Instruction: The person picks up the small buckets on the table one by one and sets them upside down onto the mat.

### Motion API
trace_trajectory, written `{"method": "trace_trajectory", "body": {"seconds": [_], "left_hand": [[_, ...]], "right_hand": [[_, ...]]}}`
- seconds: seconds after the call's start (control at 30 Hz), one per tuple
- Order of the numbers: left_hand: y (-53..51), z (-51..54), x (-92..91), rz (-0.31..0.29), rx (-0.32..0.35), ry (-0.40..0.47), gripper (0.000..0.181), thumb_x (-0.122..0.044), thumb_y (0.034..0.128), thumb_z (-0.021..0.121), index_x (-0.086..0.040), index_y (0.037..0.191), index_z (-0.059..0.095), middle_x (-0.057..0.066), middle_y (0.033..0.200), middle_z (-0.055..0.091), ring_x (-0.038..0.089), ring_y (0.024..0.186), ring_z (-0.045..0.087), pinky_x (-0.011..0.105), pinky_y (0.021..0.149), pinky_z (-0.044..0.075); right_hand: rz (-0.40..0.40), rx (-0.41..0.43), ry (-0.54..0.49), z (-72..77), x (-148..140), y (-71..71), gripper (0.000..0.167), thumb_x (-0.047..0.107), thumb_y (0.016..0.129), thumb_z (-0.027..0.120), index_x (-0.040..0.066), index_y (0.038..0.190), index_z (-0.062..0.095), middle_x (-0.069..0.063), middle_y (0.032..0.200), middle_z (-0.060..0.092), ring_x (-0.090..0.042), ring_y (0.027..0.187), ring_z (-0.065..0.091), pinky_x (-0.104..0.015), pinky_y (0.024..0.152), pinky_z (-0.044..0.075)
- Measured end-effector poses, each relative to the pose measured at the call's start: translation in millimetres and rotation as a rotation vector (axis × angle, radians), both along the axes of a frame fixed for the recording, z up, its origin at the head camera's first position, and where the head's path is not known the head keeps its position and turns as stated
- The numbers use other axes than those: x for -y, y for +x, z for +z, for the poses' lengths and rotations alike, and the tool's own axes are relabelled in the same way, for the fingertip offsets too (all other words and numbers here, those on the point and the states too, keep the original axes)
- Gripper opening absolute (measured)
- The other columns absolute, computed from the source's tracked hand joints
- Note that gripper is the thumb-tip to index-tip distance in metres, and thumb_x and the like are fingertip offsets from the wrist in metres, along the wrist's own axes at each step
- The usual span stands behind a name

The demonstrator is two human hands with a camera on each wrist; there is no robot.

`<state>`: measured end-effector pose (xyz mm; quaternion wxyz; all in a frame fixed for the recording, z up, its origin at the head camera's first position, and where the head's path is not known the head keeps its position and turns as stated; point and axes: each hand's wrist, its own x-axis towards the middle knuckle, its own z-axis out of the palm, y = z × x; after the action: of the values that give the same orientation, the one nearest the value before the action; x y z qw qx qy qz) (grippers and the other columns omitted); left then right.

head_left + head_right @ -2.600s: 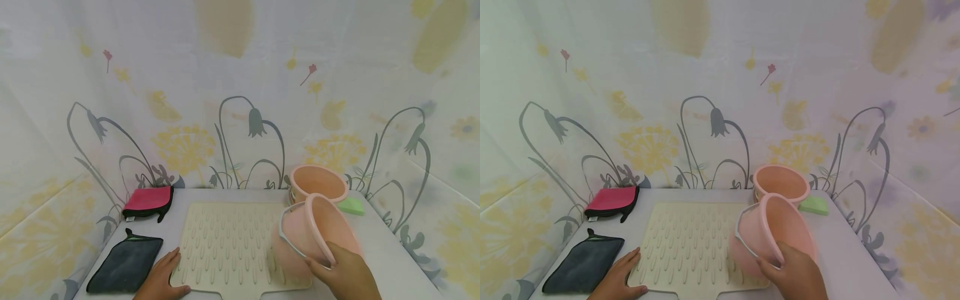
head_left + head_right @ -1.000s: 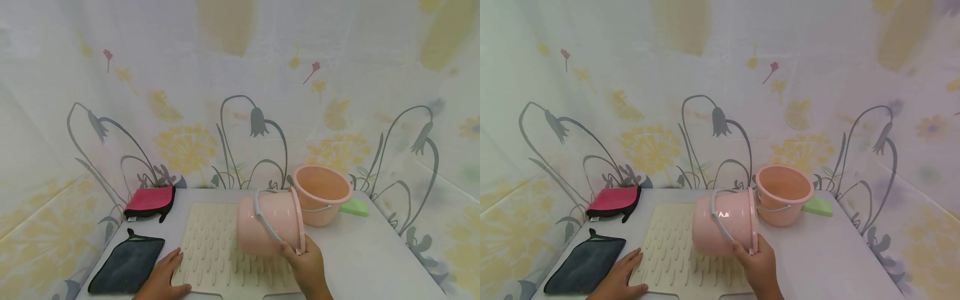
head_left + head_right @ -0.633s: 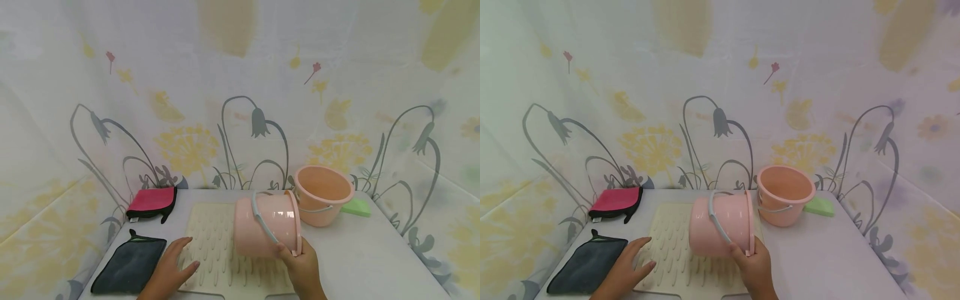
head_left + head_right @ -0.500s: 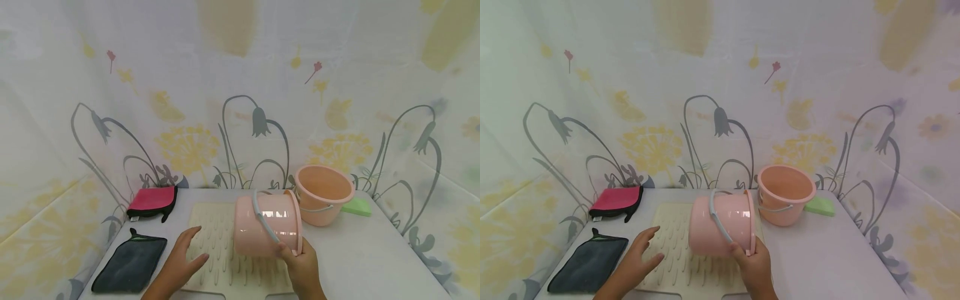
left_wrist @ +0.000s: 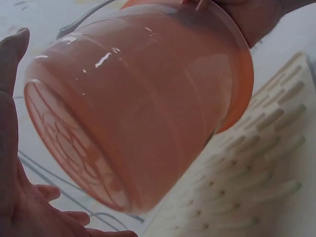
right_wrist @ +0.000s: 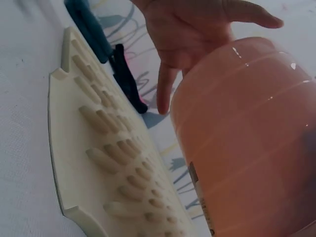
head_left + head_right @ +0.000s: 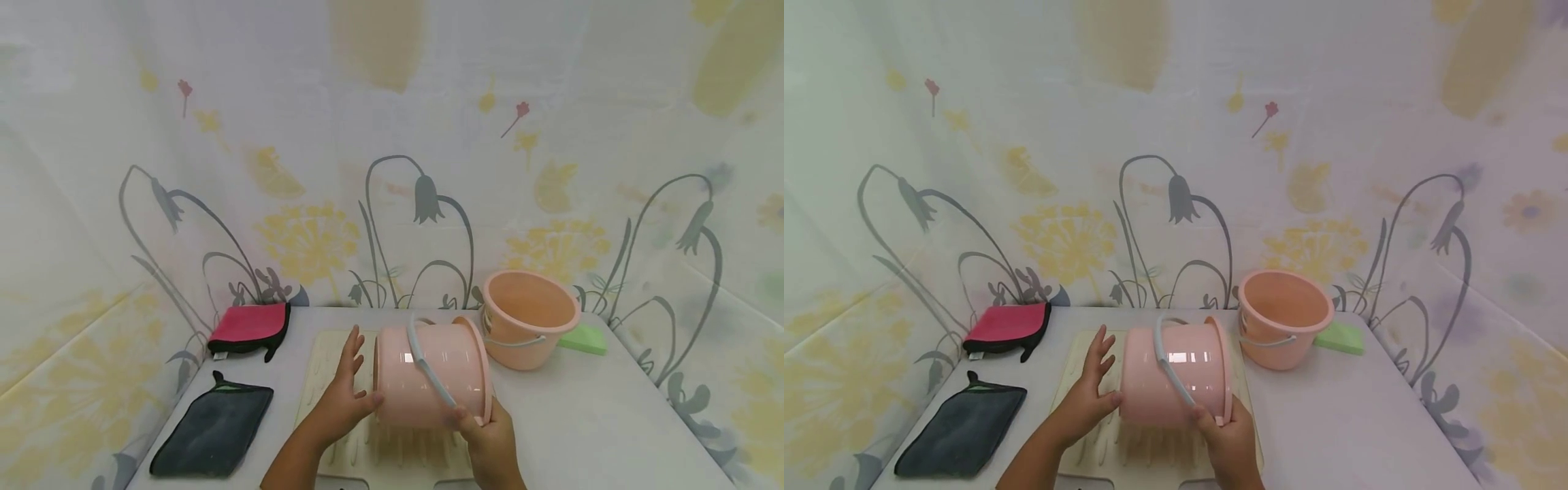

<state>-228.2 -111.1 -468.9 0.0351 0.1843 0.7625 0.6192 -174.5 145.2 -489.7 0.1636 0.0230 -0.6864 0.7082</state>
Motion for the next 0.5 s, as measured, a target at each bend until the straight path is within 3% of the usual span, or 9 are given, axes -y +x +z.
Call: {"method": "trace_trajectory", "body": {"seconds": [0.27,0.5], "left_hand": [[-3.8,-3.0,-10.6,-0.023,0.034,0.027,0.122,-0.076,0.0801,0.073,-0.042,0.167,-0.006,0.015,0.176,0.003,0.054,0.156,0.020,0.075,0.107,0.041],[-4.0,-9.2,-13.2,-0.041,0.098,0.077,0.133,-0.074,0.0754,0.079,-0.039,0.167,-0.012,0.019,0.175,0.004,0.052,0.152,0.029,0.063,0.106,0.049]], "right_hand": [[0.056,0.001,-0.007,-3.9,1.0,1.0,0.021,-0.002,0.093,0.068,-0.011,0.111,0.066,-0.007,0.099,0.073,-0.017,0.091,0.070,-0.026,0.082,0.059],[0.056,-0.015,-0.013,-8.7,3.5,2.7,0.021,-0.004,0.089,0.069,-0.014,0.106,0.065,-0.003,0.091,0.074,-0.013,0.083,0.070,-0.024,0.076,0.059]]}}
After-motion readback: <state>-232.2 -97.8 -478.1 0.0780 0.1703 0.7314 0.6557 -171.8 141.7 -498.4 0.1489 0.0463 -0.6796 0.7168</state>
